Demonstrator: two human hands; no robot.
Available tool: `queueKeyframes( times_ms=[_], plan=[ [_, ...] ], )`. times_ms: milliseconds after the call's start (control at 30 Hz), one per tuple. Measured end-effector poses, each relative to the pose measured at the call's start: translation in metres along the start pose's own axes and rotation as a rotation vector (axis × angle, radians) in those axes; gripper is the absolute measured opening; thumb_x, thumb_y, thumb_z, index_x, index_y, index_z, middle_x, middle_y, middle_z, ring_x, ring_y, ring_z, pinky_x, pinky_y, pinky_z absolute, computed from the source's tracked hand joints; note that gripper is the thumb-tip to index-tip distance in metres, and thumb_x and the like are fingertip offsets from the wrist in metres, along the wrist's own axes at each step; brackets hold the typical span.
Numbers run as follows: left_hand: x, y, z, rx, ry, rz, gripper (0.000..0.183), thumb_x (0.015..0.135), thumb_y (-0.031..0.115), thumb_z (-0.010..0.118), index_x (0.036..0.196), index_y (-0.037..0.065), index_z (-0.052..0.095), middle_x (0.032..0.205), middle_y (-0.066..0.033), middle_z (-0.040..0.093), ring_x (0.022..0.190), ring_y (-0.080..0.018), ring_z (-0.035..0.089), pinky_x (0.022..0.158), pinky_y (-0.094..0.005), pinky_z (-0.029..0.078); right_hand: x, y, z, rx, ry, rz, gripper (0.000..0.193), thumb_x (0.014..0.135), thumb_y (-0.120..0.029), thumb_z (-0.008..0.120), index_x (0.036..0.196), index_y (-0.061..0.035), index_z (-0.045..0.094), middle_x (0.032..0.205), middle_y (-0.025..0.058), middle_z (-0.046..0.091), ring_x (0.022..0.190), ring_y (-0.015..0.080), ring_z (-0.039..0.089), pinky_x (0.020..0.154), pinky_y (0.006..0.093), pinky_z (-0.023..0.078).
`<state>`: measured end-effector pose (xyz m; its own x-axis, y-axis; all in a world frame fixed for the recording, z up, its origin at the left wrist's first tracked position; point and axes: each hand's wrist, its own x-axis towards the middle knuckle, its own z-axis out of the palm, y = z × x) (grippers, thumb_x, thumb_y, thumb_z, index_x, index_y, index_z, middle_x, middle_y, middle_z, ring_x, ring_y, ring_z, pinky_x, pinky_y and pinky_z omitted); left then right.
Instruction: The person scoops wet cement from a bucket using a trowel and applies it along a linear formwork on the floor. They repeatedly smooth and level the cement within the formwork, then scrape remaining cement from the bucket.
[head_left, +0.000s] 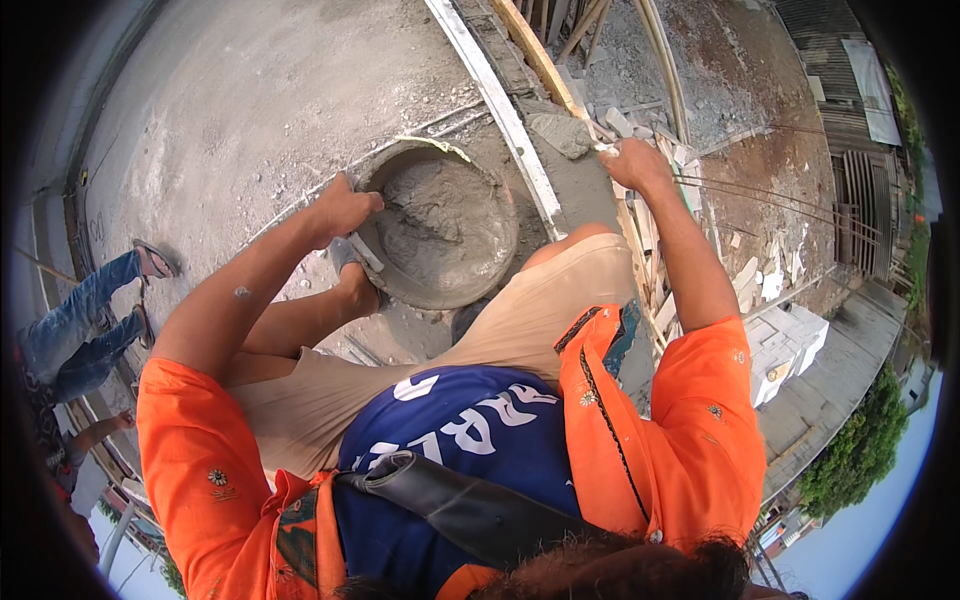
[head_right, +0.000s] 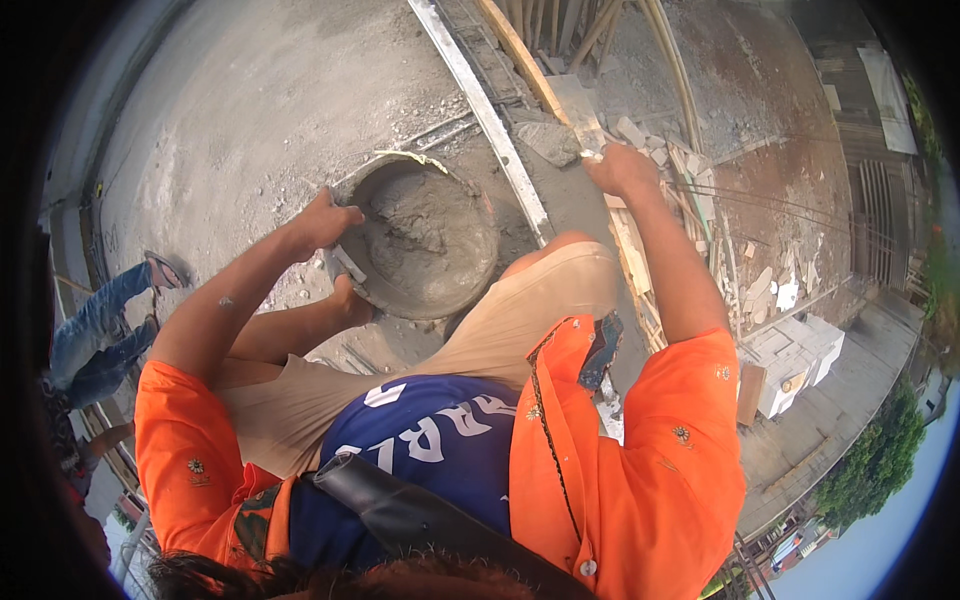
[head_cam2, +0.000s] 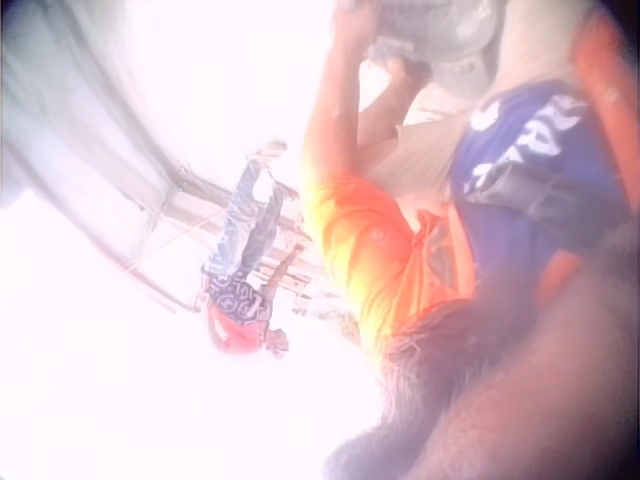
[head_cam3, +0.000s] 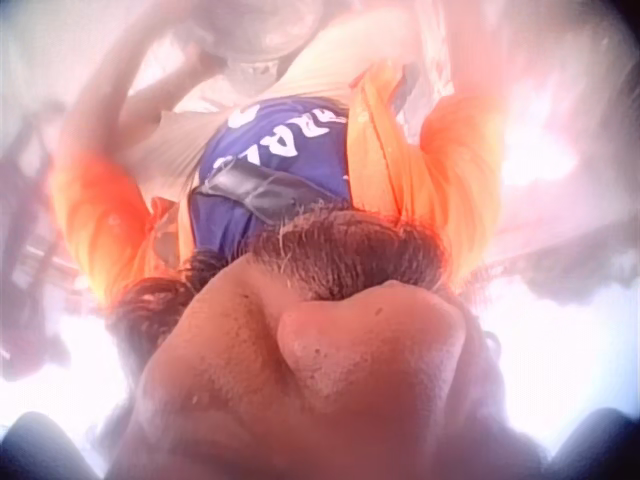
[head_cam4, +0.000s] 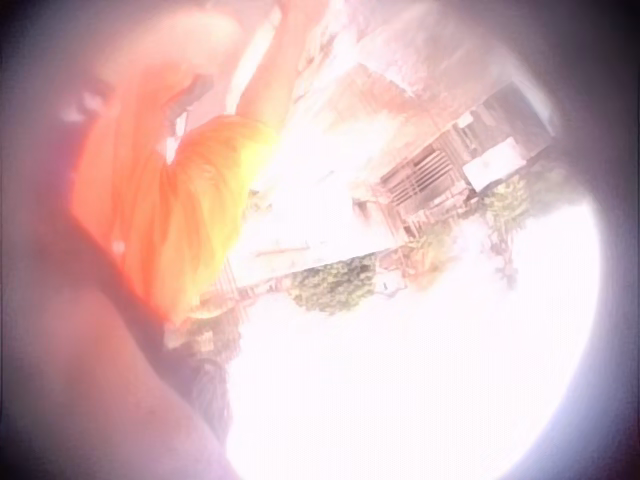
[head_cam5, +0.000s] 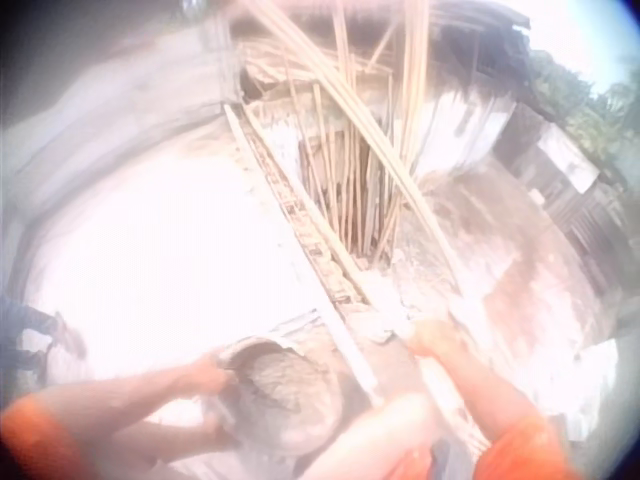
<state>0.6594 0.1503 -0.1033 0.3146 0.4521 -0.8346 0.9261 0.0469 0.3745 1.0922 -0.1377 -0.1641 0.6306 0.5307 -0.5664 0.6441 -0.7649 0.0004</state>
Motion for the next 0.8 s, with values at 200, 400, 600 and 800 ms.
queueKeyframes(
  times_ms=[200,400,600,800],
  plan=[
    [-0.006,-0.007,-0.008,-0.097,-0.154,0.048,0.070,0.098,0.023,0.076,0.153,-0.004,0.042,0.133,-0.0238,0.064,0.117,-0.0306,0.067,0.093,-0.0458,0.059,-0.154,0.077,0.126,0.681,-0.003,0.247,0.050,0.107,-0.041,0.068,0.133,0.0008,0.073,0.127,0.0308,0.078,0.115,0.0512,0.073,0.100,0.0532,0.056],
    [-0.002,-0.010,-0.020,-0.104,-0.315,0.040,0.075,0.100,0.021,0.076,0.160,0.000,0.035,0.139,-0.0202,0.063,0.127,-0.0316,0.066,0.101,-0.0491,0.059,-0.257,0.087,0.212,1.080,0.182,0.559,0.042,0.112,-0.037,0.066,0.113,0.0054,0.068,0.100,0.0197,0.074,0.096,0.0313,0.068,0.089,0.0485,0.053],
    [0.001,0.011,-0.035,0.013,-0.467,-0.016,0.085,0.101,0.019,0.075,0.166,0.001,0.023,0.142,-0.0203,0.062,0.132,-0.0328,0.065,0.106,-0.0518,0.062,-0.215,0.053,0.247,1.315,0.114,0.539,0.045,0.113,-0.039,0.064,0.124,0.0049,0.066,0.088,0.0137,0.069,0.076,0.0204,0.070,0.069,0.0404,0.055],
    [0.017,0.005,-0.050,0.089,-0.566,0.006,0.089,0.105,0.011,0.071,0.170,0.002,0.011,0.136,-0.0184,0.065,0.123,-0.0317,0.069,0.105,-0.0508,0.063,-0.133,-0.001,0.148,1.241,-0.029,0.259,0.048,0.113,-0.040,0.064,0.125,0.0064,0.065,0.080,0.0106,0.066,0.063,0.0216,0.069,0.061,0.0438,0.056]
  ],
)
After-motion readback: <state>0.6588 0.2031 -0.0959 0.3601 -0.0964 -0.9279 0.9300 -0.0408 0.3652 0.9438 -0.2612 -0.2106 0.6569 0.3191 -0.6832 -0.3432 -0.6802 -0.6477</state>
